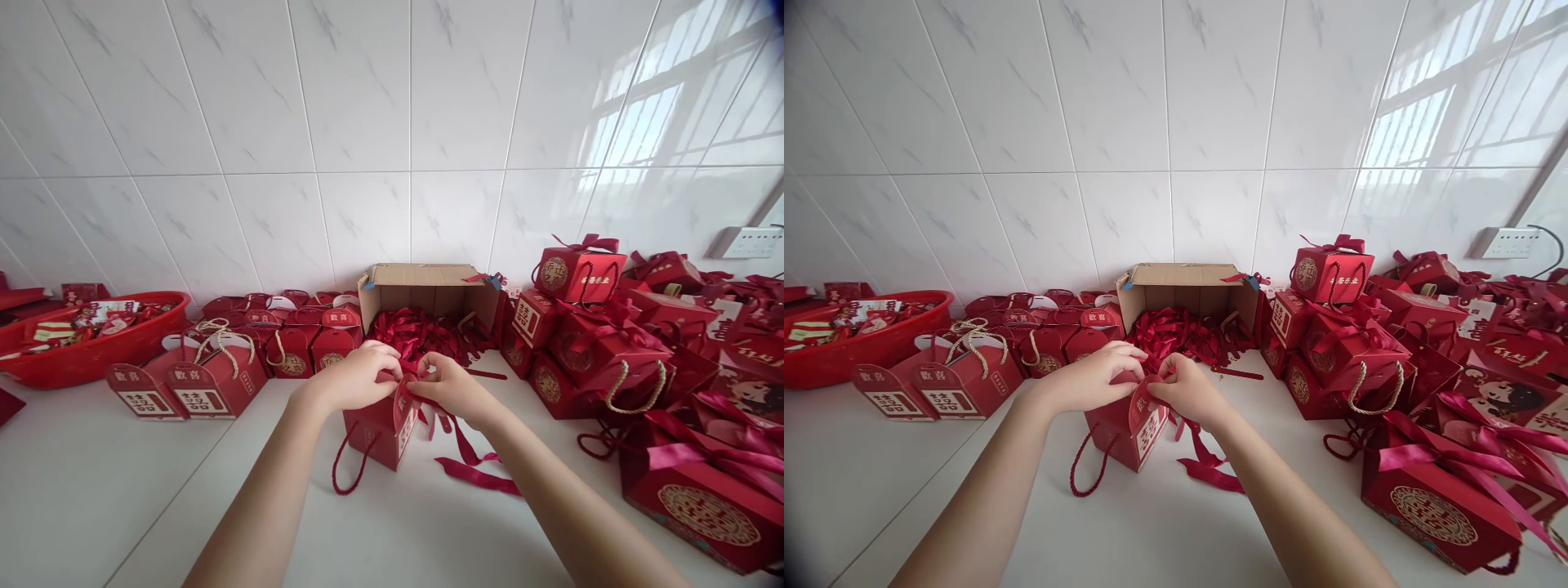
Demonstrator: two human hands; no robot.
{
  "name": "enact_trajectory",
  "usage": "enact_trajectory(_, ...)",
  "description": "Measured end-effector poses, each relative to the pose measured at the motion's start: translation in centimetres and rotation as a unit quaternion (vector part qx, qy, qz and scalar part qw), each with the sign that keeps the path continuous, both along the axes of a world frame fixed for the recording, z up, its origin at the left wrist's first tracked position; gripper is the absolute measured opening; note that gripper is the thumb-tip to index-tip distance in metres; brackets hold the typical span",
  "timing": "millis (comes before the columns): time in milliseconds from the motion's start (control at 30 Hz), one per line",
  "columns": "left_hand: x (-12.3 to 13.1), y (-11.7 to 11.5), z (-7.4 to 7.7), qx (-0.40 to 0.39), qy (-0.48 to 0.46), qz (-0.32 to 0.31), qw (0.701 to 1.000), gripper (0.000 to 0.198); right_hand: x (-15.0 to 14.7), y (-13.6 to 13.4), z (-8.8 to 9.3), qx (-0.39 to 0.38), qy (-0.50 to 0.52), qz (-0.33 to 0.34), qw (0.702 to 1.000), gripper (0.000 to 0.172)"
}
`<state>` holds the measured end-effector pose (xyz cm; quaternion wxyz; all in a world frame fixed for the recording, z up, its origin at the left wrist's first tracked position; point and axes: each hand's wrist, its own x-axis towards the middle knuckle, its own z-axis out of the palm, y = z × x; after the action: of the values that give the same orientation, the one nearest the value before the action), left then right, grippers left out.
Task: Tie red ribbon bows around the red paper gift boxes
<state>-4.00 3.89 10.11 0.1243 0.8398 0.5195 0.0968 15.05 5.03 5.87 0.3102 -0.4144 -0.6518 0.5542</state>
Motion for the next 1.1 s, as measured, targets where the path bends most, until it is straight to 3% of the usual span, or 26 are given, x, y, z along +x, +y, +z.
enact_trajectory(233, 0.6, -0.5, 0.9, 0.083, -0.041, 0.008, 0.996, 0.022, 0.0, -0.1, -0.2, 0.049, -0.026, -0.037, 0.998, 0.021)
enact_trajectory(333, 1.0, -1.1, 1.7, 0.152, -0.101, 0.028, 0.983, 0.023, -0.1, -0.2, -0.1, 0.096, -0.022, -0.078, 0.992, 0.03)
enact_trajectory(433, 1.2, -1.7, 2.3, 0.187, -0.143, 0.021, 0.972, 0.024, -0.2, -0.5, 0.3, 0.132, 0.038, -0.045, 0.989, 0.029)
enact_trajectory(567, 0.9, -2.2, 2.6, 0.194, -0.15, 0.038, 0.969, 0.025, 0.1, -0.8, 1.0, 0.107, 0.129, 0.012, 0.986, 0.029)
enact_trajectory(667, -0.3, -2.1, 2.4, 0.158, -0.112, 0.101, 0.976, 0.034, 0.9, -1.1, 1.9, 0.101, 0.176, -0.004, 0.979, 0.027)
enact_trajectory(800, -2.4, -1.4, 2.0, 0.004, -0.014, 0.173, 0.985, 0.043, 2.6, -2.2, 3.6, 0.149, 0.209, -0.049, 0.965, 0.02)
enact_trajectory(967, -3.5, -0.9, 1.7, -0.087, 0.002, 0.158, 0.984, 0.037, 5.3, -4.0, 5.7, 0.228, 0.23, -0.094, 0.942, 0.017)
enact_trajectory(1100, -3.1, -0.7, 1.7, -0.112, -0.026, 0.113, 0.987, 0.033, 6.6, -4.4, 6.4, 0.233, 0.226, -0.089, 0.941, 0.024)
